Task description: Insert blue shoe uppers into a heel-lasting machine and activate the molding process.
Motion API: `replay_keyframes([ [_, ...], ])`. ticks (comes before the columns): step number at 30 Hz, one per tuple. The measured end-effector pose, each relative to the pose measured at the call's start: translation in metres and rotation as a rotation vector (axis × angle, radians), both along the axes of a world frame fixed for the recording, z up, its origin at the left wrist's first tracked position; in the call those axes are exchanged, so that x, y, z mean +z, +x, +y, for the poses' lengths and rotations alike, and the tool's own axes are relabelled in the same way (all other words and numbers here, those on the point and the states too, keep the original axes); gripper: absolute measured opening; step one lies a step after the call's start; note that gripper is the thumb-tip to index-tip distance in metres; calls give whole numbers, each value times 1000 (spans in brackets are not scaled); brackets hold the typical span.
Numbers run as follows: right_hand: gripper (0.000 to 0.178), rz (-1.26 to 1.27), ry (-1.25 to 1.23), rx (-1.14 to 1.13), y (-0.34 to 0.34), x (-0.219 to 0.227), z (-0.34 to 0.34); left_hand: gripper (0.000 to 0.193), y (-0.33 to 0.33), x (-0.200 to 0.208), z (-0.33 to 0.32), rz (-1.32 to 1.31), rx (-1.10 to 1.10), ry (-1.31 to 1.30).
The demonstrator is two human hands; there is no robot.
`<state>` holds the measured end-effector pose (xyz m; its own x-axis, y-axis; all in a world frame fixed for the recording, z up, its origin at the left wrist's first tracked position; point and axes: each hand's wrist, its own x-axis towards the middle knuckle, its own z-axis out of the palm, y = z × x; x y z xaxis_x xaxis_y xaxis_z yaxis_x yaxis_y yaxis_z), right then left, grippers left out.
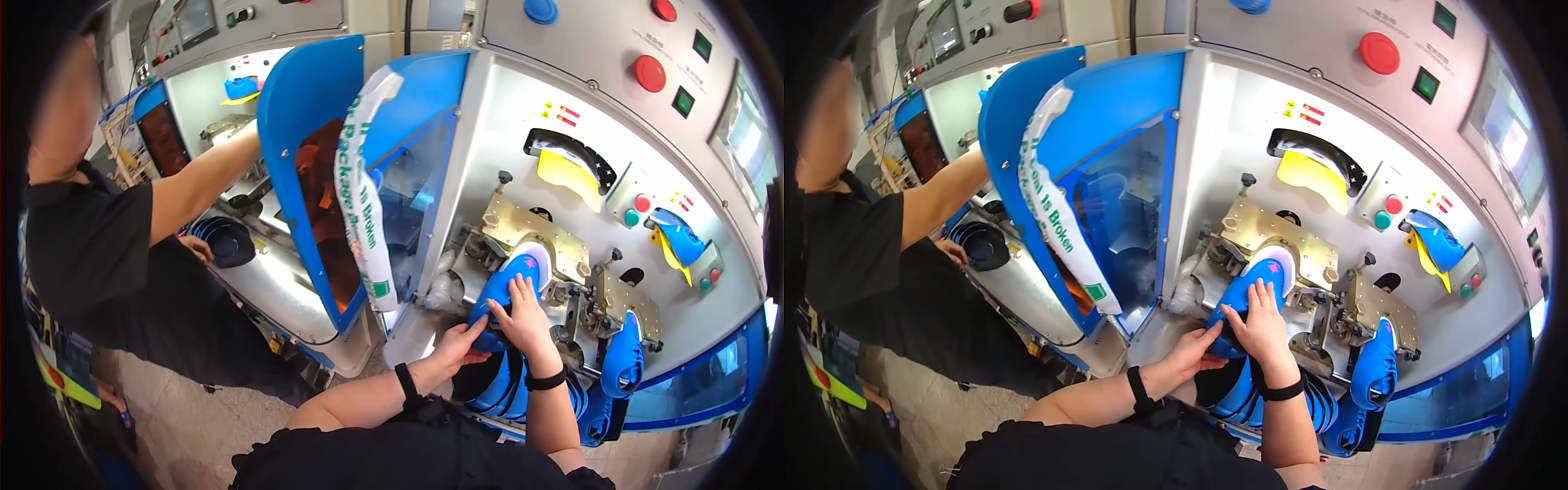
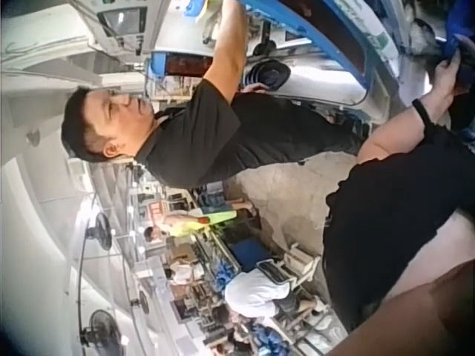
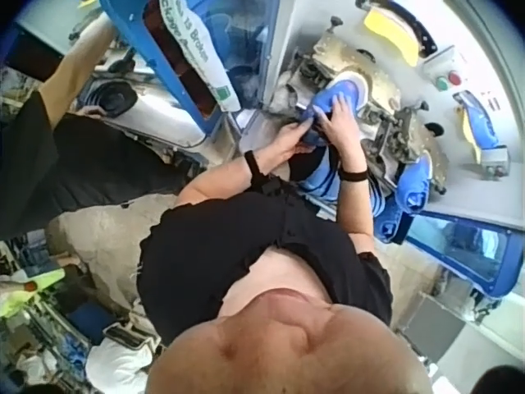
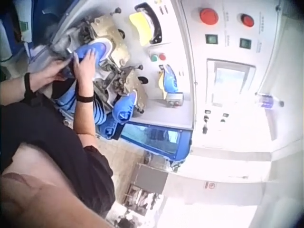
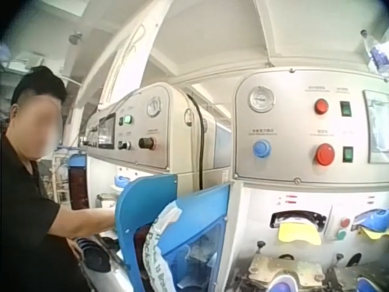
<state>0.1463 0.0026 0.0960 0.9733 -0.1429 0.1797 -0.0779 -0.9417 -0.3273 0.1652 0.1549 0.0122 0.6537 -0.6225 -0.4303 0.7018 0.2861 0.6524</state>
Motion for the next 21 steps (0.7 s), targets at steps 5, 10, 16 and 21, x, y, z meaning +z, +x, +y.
replay_keyframes([
  [5,79,-2,-26,18,-1,-2,0,51,-2,-6,-2,10,-5,26],
  [10,76,-2,-54,13,-3,-3,0,54,-4,-9,-4,8,15,18],
  [16,79,-31,-97,37,-4,-10,-2,53,-6,-14,-4,10,14,22],
  [21,80,-49,-161,64,-5,-13,-8,51,-7,-18,-4,23,34,-10],
])
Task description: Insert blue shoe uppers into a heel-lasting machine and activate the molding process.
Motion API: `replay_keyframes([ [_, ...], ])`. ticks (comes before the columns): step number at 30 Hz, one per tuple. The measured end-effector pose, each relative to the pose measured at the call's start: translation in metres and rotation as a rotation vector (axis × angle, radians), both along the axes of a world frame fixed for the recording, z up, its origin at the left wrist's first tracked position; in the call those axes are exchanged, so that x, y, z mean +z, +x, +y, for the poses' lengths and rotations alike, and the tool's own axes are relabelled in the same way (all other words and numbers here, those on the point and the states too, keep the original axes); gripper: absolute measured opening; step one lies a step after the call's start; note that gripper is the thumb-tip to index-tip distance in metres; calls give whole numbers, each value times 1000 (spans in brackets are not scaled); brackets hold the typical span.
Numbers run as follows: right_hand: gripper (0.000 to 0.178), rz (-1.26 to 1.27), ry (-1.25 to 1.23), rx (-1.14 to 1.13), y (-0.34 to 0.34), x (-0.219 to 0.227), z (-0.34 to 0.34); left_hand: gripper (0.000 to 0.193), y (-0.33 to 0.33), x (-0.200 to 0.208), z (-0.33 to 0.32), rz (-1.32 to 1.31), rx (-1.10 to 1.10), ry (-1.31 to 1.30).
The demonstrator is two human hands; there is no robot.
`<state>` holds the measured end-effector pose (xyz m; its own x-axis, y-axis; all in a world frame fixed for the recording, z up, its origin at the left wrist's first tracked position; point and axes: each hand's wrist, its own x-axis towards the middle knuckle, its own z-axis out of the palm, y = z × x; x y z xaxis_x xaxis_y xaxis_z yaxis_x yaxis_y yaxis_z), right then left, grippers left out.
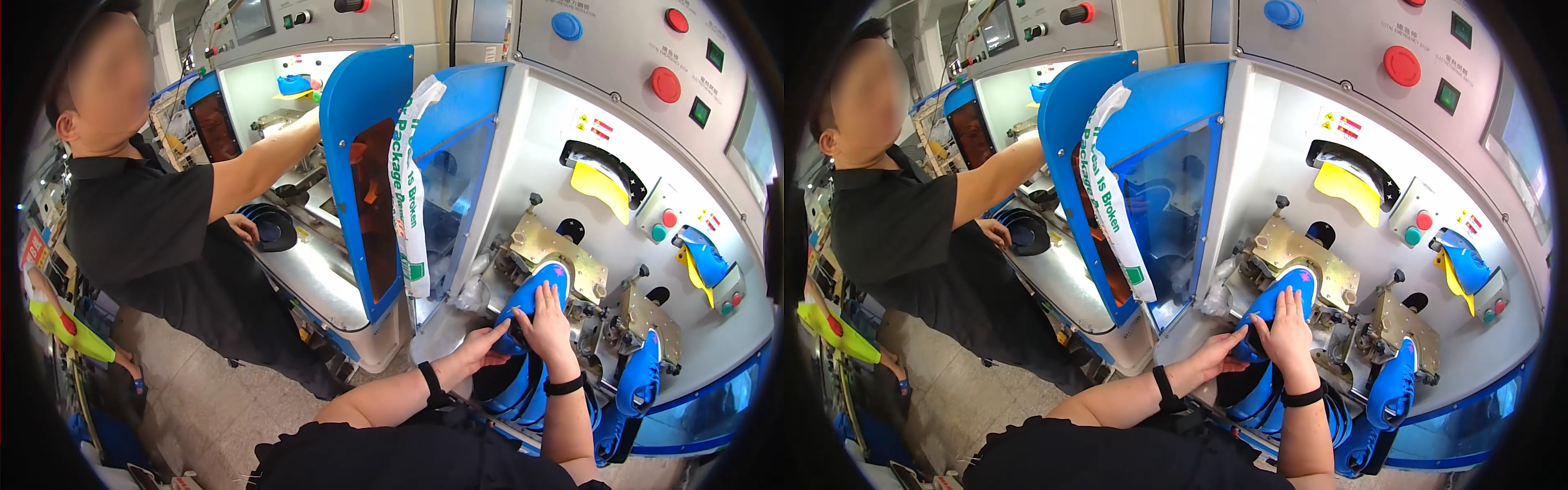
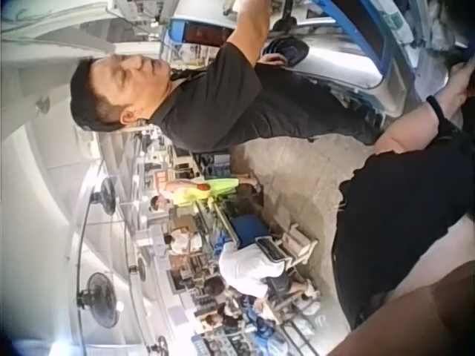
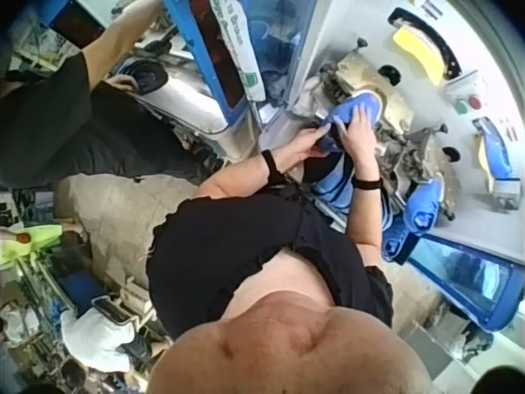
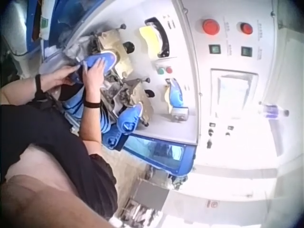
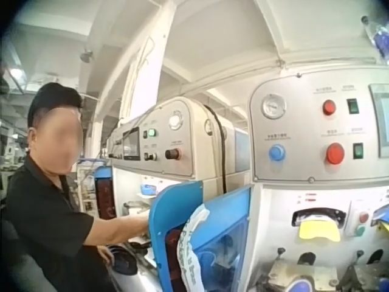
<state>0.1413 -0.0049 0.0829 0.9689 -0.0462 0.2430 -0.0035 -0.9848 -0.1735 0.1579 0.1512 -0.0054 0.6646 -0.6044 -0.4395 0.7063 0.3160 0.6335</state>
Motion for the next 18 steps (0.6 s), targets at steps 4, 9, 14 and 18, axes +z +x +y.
replay_keyframes([
  [4,81,14,6,13,-2,1,0,49,0,-1,1,10,-1,-2],
  [9,84,45,0,81,-1,5,-8,48,4,-4,-2,5,-30,-3],
  [14,48,-235,376,207,-18,16,-39,71,8,-12,21,-126,-16,6],
  [18,12,-468,401,222,-74,10,-40,47,-7,-27,64,-160,160,214],
])
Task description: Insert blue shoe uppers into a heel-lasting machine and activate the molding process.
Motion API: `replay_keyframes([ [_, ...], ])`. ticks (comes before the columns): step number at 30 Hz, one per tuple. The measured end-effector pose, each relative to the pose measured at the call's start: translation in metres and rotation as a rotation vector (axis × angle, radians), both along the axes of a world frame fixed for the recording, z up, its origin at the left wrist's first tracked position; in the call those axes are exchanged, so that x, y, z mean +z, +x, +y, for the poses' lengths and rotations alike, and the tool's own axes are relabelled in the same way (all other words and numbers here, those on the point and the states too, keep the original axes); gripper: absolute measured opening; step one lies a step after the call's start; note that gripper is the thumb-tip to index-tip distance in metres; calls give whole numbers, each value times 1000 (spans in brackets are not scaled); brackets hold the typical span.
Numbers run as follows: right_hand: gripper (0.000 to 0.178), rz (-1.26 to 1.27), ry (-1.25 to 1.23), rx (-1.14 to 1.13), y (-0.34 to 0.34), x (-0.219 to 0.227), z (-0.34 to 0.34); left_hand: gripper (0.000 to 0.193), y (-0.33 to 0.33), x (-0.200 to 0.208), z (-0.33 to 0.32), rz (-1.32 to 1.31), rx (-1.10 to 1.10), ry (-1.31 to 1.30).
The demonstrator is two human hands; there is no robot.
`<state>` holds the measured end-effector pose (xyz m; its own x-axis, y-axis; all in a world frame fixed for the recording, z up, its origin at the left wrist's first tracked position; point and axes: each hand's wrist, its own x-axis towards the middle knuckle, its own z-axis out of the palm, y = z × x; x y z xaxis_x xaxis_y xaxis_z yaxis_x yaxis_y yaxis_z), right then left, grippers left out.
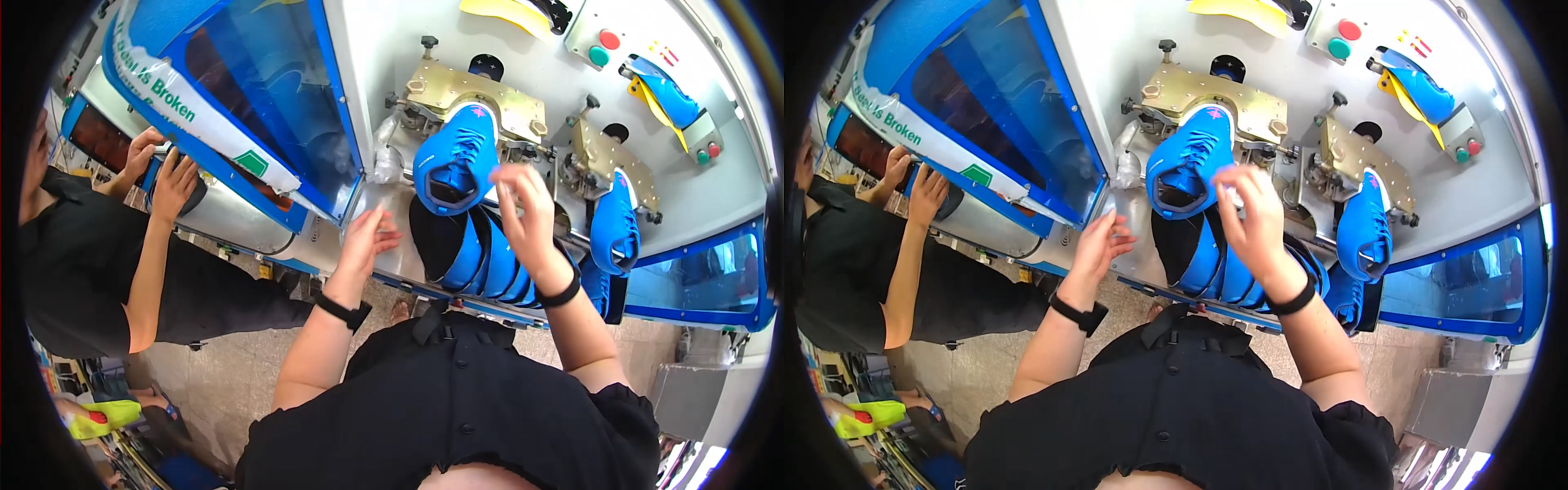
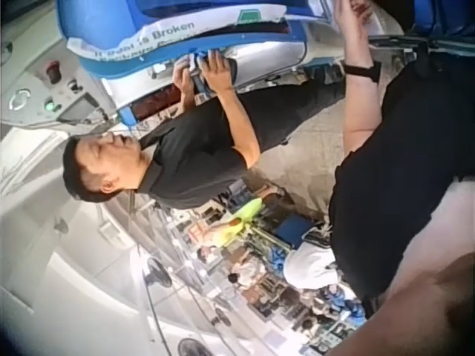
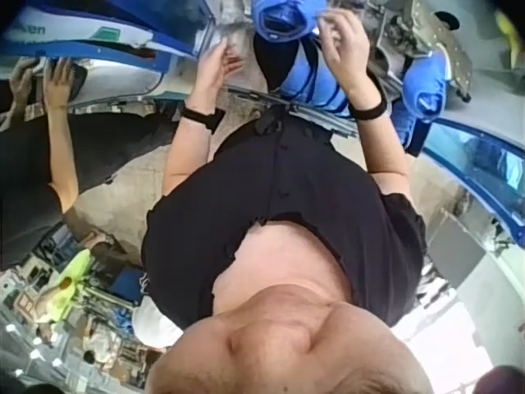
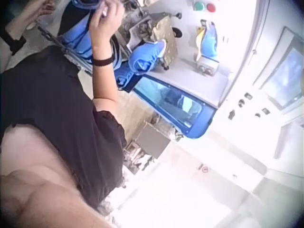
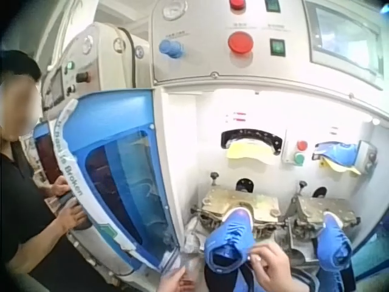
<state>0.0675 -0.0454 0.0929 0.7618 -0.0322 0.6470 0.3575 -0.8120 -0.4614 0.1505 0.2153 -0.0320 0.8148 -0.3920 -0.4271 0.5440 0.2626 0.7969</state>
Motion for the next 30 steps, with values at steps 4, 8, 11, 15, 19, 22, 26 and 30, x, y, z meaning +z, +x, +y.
replay_keyframes([
  [4,17,319,-120,338,-38,-28,31,20,-26,-26,-3,-27,9,170],
  [8,47,587,-530,339,-45,-53,62,19,-42,-33,-21,-13,-7,170],
  [11,40,663,-789,360,-39,-56,68,22,-41,-28,-17,32,38,68],
  [15,39,471,-537,379,-40,-24,64,24,-44,-18,2,-131,235,170],
  [19,38,467,-23,407,-55,31,49,29,-55,-2,31,-294,582,182],
  [22,39,572,735,553,-72,57,32,36,-66,22,40,-266,470,127],
  [26,56,555,1355,543,-97,48,19,64,-83,66,5,-380,-161,-650],
  [30,46,498,1621,493,-101,20,17,56,-81,114,-20,-90,-316,-1064],
])
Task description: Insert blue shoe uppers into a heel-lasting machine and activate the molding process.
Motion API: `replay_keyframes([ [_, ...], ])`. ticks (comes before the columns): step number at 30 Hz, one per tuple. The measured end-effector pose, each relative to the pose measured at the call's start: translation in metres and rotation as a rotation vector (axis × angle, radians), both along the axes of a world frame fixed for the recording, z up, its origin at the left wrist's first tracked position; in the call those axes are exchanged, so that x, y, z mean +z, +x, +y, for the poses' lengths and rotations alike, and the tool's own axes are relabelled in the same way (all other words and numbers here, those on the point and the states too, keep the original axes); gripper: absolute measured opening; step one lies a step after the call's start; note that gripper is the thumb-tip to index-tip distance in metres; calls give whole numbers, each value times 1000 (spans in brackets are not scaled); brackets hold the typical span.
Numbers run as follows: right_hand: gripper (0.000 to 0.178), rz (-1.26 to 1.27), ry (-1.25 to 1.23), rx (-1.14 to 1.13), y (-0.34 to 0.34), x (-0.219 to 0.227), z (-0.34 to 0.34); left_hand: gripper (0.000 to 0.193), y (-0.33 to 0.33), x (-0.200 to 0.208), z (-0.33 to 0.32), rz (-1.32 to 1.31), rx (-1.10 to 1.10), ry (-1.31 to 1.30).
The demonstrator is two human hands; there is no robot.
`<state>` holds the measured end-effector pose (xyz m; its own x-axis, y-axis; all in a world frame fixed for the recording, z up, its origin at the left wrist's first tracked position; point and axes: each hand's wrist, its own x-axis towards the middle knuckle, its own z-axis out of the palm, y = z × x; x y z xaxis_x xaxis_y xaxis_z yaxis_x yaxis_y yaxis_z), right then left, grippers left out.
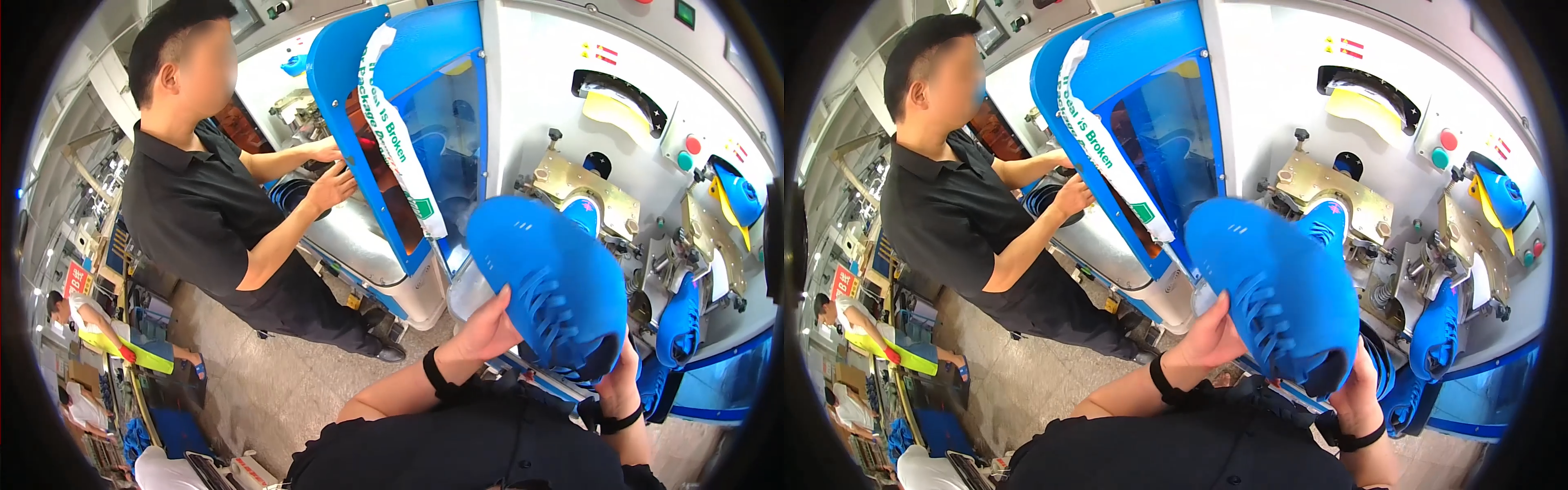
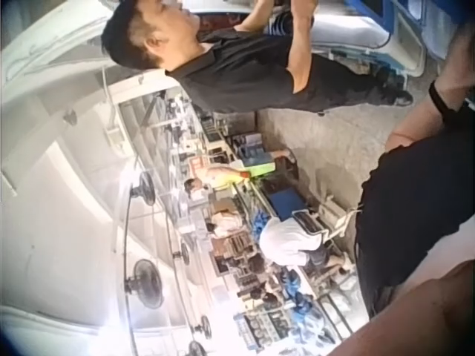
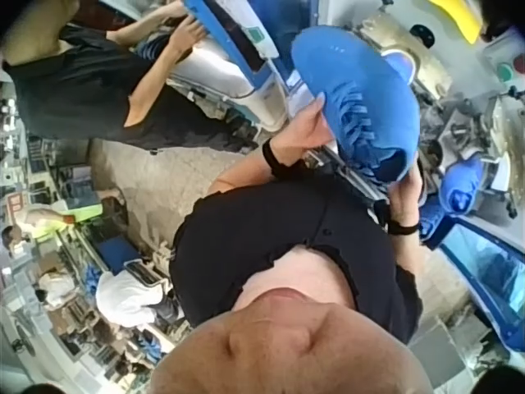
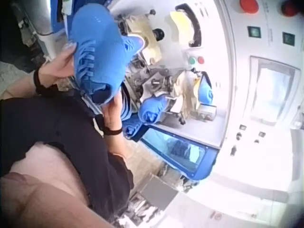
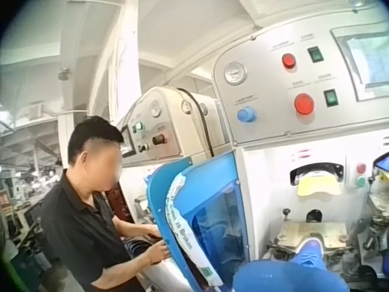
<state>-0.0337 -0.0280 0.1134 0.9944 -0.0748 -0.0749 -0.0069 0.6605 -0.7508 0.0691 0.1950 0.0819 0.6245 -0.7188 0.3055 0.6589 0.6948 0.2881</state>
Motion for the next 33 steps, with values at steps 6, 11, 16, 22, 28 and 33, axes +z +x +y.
replay_keyframes([
  [6,63,-348,-915,-476,-16,12,-12,55,18,38,-15,86,52,199],
  [11,55,-902,-1787,-439,-24,43,-33,55,23,53,-35,45,-8,198],
  [16,40,-1030,-1978,-541,-20,59,-33,49,44,71,-40,19,-65,167],
  [22,27,-1023,-2089,-373,-2,72,-28,68,97,82,-48,-360,390,273],
  [28,40,-880,-2040,-666,70,105,-56,58,117,58,-39,-139,123,123],
  [33,28,-583,-2055,-804,162,128,-72,46,120,24,-33,-33,-6,214],
])
